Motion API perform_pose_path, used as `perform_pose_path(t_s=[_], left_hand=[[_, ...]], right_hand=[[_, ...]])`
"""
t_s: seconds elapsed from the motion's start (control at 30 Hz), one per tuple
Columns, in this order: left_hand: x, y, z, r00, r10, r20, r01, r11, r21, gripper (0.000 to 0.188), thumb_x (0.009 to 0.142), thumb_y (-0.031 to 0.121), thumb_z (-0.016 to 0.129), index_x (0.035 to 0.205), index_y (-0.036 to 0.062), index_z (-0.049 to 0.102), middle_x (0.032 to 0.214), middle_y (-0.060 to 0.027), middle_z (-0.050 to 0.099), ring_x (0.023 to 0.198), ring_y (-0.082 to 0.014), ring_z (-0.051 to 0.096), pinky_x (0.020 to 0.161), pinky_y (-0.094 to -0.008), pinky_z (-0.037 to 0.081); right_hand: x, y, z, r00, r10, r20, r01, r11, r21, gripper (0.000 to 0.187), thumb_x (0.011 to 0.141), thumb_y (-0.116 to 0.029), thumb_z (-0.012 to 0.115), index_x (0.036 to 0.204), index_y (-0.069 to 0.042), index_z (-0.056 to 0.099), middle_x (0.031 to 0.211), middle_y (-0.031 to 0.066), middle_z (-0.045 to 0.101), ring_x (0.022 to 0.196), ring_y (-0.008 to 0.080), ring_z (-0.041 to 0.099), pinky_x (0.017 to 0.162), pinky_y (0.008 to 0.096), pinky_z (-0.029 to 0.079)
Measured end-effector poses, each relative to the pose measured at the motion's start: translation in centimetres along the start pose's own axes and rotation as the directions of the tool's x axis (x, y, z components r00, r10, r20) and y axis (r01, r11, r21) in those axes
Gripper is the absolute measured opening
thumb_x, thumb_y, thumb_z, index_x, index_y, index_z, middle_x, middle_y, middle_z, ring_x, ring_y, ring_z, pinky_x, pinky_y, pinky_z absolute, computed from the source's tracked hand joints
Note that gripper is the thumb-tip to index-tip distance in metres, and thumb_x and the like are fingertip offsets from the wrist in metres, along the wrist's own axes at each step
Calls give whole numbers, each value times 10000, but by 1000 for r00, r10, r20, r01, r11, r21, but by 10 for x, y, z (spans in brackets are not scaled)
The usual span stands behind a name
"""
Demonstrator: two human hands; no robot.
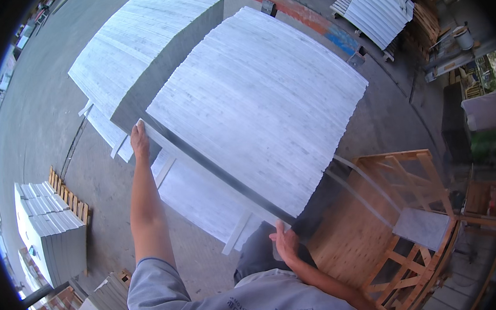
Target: The person repeatedly picks up white rectangular panels from a stack and places them into the gaps of a wooden frame on the floor. The person handles one panel at a time, aligning it within the frame before moving to the next panel.
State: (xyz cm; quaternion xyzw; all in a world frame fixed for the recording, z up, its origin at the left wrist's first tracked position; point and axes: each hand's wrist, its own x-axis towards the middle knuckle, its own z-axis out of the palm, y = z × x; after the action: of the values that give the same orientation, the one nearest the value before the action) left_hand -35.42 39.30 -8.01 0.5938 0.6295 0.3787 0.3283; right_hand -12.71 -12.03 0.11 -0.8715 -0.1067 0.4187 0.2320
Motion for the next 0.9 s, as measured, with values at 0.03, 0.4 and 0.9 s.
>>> perform_pose_path(t_s=[0.03, 0.4, 0.9], left_hand=[[0, -1, 0, 1000, 1, -5, -1, 1000, -10, 496, 907, 478, 476, 1030, 12, 591, 783, -53, 557, 693, -146, 507, 604, -306, 431], [2, -10, 5, 1000, -6, -19, 5, 999, -48, 507, 929, 446, 430, 1133, 4, 573, 897, -89, 583, 800, -175, 515, 714, -303, 409], [-34, 1, -20, 991, -128, -40, 126, 991, -51, 529, 937, 426, 402, 1083, -67, 529, 1079, -202, 586, 1013, -299, 551, 902, -349, 399]], right_hand=[[0, -1, 0, 1000, 7, 2, -7, 1000, 6, 709, 908, -558, 353, 686, 28, 685, 707, 131, 683, 748, 253, 673, 770, 331, 493], [5, 2, 2, 999, 36, 3, -36, 998, 41, 778, 897, -607, 313, 638, 32, 674, 673, 135, 675, 713, 264, 661, 756, 336, 491], [13, 13, 1, 799, 301, 520, -548, 721, 425, 585, 884, -477, 512, 1170, 33, 498, 912, 224, 647, 783, 311, 666, 645, 384, 543]])
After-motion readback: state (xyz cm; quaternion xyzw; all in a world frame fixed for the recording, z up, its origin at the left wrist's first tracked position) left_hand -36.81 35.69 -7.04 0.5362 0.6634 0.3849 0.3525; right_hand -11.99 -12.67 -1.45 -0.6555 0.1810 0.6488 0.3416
